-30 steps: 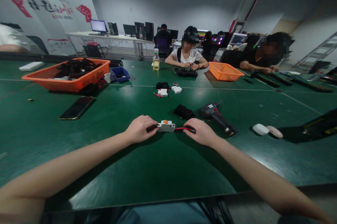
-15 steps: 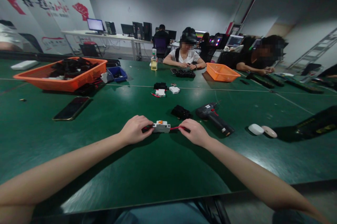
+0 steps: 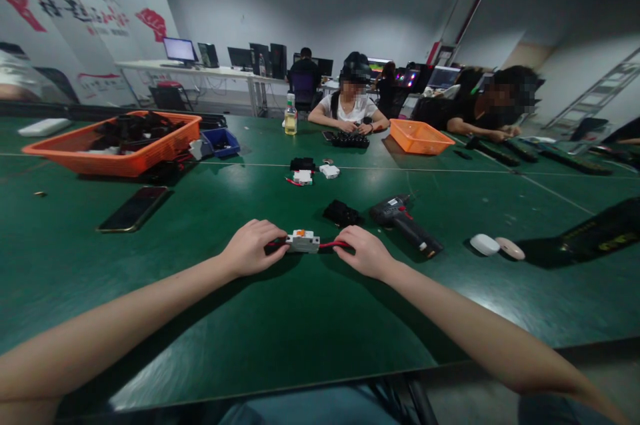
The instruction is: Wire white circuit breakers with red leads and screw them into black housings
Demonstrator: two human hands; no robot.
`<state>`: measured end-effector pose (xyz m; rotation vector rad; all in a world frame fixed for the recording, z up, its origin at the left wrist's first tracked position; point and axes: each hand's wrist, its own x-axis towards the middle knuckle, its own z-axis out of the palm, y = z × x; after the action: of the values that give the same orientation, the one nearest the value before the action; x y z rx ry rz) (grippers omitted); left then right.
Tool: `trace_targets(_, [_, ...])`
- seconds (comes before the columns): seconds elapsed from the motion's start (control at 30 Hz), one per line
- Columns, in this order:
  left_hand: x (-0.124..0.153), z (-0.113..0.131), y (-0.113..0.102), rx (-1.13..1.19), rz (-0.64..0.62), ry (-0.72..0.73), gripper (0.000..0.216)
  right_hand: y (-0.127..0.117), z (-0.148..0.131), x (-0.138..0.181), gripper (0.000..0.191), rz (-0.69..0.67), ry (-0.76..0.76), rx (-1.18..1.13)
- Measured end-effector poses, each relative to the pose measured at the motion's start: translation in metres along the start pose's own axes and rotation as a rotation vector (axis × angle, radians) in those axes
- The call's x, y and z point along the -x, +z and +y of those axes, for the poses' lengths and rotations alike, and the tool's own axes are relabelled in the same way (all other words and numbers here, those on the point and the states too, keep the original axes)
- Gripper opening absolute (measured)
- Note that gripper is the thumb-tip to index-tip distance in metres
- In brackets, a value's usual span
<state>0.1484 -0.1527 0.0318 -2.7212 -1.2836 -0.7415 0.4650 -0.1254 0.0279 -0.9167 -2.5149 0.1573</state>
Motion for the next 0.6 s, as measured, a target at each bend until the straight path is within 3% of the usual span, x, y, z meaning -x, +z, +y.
trace_targets(0.33, [-0.001, 0.003, -0.006, -0.083, 0.051, 0.025, 0.031, -0.014, 0.006, 0.01, 0.028, -0.037, 0.036, -0.026])
trace_targets(0.6, [-0.031, 0.046, -0.015, -0.242, 0.133, 0.226, 0.03, -0.018, 0.008, 0.008, 0.022, 0.08, 0.072, -0.101])
